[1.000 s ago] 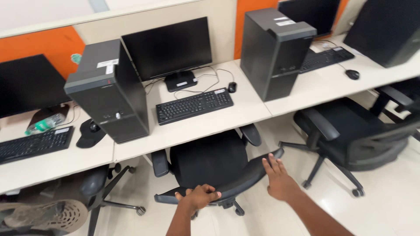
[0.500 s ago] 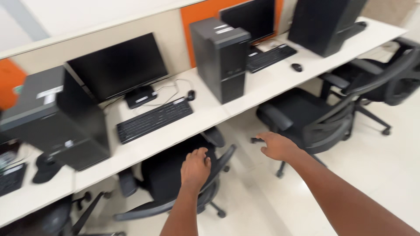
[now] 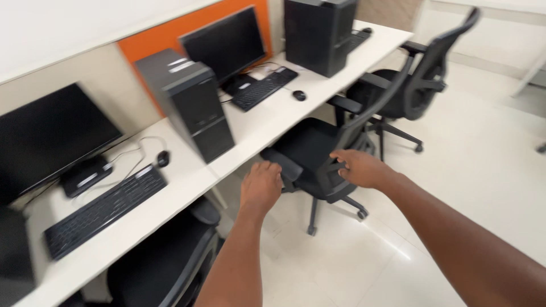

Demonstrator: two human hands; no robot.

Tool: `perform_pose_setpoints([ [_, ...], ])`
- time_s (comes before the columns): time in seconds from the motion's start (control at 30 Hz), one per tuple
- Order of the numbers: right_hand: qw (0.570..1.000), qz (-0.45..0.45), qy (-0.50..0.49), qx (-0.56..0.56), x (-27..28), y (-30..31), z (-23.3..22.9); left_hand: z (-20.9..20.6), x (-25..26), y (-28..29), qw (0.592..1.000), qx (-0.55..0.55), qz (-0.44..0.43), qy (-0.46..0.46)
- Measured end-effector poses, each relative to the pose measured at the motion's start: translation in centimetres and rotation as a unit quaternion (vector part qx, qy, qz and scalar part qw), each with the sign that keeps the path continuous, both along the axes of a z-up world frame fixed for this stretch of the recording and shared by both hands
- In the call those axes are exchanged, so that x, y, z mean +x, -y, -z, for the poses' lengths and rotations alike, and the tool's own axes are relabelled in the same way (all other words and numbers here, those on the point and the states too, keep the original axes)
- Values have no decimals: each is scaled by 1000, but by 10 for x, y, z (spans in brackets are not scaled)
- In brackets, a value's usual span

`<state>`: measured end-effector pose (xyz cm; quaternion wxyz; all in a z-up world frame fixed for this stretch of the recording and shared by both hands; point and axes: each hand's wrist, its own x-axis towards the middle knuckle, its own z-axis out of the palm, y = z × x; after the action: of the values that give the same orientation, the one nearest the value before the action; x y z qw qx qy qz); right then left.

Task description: The person adjusts several office chairs in a computer lab, pulling them out from under desks and pushing them back in. The person handles the chairs by their backrests and armrests, moving them into position in front of computer workstations.

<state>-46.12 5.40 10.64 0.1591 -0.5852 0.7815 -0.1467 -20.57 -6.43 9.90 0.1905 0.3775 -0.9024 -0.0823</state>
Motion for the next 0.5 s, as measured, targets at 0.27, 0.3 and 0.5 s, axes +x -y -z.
perform_pose_setpoints([
  [0.27,998,60,-23,10,-81,5,-13,-10,-130,33,998,-8,59,-36],
  [0.3,997,64,-30,15,-93,10,-15,-10,-144,36,998,-4,60,-37],
  [0.5,991,100,-70,55,-167,60,-5,1,-227,65,993,26,69,-90],
])
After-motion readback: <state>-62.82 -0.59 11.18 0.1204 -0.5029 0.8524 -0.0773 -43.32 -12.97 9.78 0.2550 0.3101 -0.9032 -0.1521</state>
